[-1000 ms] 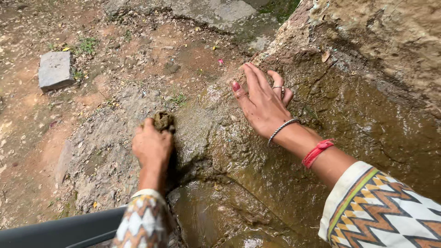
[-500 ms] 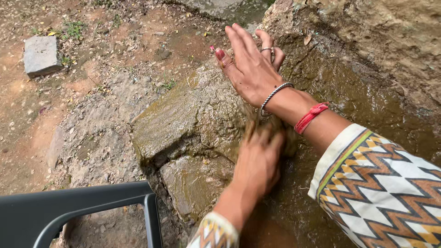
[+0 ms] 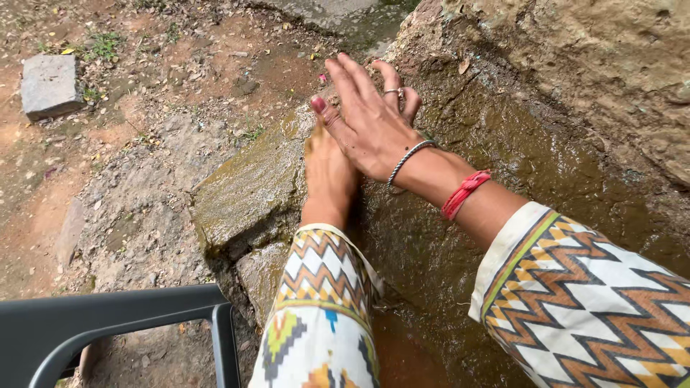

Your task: The person applies a mud and dung mixture to the base of a wall and the surrounding floor area by hand, spreading it evenly across the stone and dirt surfaces.

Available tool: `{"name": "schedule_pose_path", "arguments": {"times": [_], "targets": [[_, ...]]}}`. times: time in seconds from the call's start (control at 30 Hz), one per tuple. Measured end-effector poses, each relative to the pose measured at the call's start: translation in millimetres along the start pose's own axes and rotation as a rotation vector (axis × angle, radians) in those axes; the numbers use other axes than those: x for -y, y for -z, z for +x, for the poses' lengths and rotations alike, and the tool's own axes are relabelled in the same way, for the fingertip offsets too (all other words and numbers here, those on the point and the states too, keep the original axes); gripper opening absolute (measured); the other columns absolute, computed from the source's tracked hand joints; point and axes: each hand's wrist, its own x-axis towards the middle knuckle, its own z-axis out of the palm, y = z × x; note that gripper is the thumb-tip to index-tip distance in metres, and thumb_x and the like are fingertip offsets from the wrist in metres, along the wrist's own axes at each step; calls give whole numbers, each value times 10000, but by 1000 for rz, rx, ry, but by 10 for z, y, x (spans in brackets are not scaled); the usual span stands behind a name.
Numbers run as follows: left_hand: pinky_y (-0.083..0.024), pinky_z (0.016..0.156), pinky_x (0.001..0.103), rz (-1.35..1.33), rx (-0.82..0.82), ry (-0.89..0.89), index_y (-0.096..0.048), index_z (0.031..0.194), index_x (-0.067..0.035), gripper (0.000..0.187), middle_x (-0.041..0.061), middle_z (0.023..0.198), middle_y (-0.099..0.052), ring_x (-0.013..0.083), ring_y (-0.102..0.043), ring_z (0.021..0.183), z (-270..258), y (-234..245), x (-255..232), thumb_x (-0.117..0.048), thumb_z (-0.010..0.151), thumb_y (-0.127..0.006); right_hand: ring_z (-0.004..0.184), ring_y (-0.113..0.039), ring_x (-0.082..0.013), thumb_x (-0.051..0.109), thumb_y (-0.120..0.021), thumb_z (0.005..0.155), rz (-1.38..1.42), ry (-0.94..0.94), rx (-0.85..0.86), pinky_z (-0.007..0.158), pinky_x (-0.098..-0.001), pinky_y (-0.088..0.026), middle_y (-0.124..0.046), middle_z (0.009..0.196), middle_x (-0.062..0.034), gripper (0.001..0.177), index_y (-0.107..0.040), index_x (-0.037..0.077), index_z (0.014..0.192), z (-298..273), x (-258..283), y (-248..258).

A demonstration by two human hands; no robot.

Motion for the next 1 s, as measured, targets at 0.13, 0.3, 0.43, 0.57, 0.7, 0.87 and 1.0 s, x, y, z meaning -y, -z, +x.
{"name": "schedule_pose_path", "arguments": {"times": [0.13,0.3,0.43,0.57,0.7,0.87,1.0], "targets": [[-464,1061,504,-22,-59,290,-597,1293,-54,441,227,1381,-548,401,-549,1244,-313,171,-34,-12,866,-697,1515,-48,-417,748,-100,943,-9,-53,-1,1155,-690,-84,-192,1698,-82,906,-211,159,1622,4,-34,162],[-440,1109,497,64,-156,-94,-610,1240,13,583,215,1392,-565,409,-523,1304,-1334,257,-702,167,681,-555,1516,-52,-433,727,-97,953,70,-83,0,1159,-696,-93,-187,1713,-65,879,-203,178,1631,155,277,169],[-425,1121,482,81,186,-159,-592,1264,3,594,219,1417,-534,401,-495,1328,-1773,162,-1048,161,693,-562,1504,-60,-428,725,-90,940,105,3,33,1126,-691,-120,-173,1702,-70,891,-185,163,1624,217,751,75],[-409,1132,467,178,227,-134,-574,1288,-7,605,222,1442,-503,393,-466,1353,-1819,118,-986,155,705,-569,1505,-41,-446,718,-84,959,59,97,68,1136,-692,-100,-159,1698,-95,887,-187,149,1631,183,1006,69],[-394,1144,452,278,130,-41,-555,1312,-18,618,226,1467,-472,385,-437,1378,-1753,105,-849,148,717,-575,1515,-49,-427,711,-78,950,35,76,130,1149,-687,-86,-151,1706,-75,866,-203,181,1623,59,958,50],[-464,1090,425,270,15,310,-582,1278,70,522,214,1438,-501,359,-511,1257,-1586,614,-76,232,782,-567,1507,-46,-440,709,-105,944,-40,67,141,1146,-672,-89,-145,1697,-97,860,-216,182,1615,8,770,66],[-518,952,495,367,191,401,-596,1219,72,317,217,1407,-499,388,-521,1153,-2120,858,-41,94,908,-539,1508,-25,-457,702,-112,961,-28,66,176,1147,-687,-63,-145,1691,-100,844,-206,180,1618,33,820,-29]]}}
